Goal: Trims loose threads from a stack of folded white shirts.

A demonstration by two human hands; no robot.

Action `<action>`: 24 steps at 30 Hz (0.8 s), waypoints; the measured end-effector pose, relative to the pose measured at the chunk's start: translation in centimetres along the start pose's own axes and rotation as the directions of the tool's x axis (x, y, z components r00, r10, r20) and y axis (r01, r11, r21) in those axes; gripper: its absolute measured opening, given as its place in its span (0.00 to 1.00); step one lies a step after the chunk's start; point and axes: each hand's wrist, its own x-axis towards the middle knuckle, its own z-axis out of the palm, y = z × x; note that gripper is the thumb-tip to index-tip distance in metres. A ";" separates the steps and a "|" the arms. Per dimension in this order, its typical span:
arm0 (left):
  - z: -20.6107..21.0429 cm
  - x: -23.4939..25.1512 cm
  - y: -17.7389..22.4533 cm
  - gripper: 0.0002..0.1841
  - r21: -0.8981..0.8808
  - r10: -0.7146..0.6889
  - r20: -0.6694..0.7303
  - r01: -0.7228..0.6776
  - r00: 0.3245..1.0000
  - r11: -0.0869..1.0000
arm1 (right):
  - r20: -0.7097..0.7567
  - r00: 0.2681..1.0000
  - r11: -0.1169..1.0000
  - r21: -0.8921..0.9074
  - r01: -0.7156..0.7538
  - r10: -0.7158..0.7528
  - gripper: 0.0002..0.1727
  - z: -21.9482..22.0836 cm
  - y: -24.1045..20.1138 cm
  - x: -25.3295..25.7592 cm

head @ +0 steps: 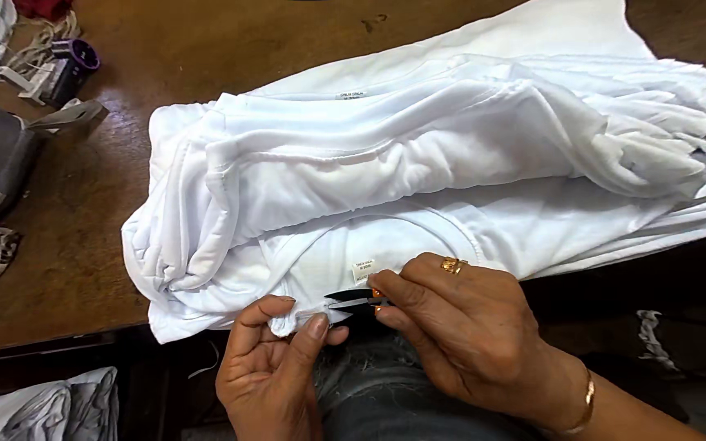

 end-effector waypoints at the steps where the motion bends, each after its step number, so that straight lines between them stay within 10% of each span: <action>1: 0.0 0.0 0.0 0.17 0.014 -0.005 -0.009 0.005 1.000 1.000 | -0.001 1.000 1.000 0.004 -0.003 0.003 0.18 0.0 0.0 0.0; 11: -0.5 -0.2 -0.3 0.21 0.032 -0.019 0.021 0.019 1.000 0.999 | -0.011 1.000 1.000 -0.002 -0.009 0.009 0.17 1.0 -0.2 -0.4; 15: -1.0 -0.3 -0.7 0.24 0.107 0.057 0.137 -0.072 0.989 0.992 | 0.026 1.000 0.962 0.272 -0.019 0.013 0.17 0.3 0.6 -0.7; 19: -1.0 -0.5 -1.2 0.27 0.201 0.075 0.282 -0.136 0.956 0.970 | 0.121 0.979 0.656 0.728 -0.198 0.161 0.21 -1.7 1.4 -1.8; 24: 0.6 -0.8 -2.4 0.36 0.164 0.052 0.430 -0.135 0.901 0.977 | 0.175 0.843 0.353 0.850 -0.390 0.509 0.27 -3.1 1.3 -3.1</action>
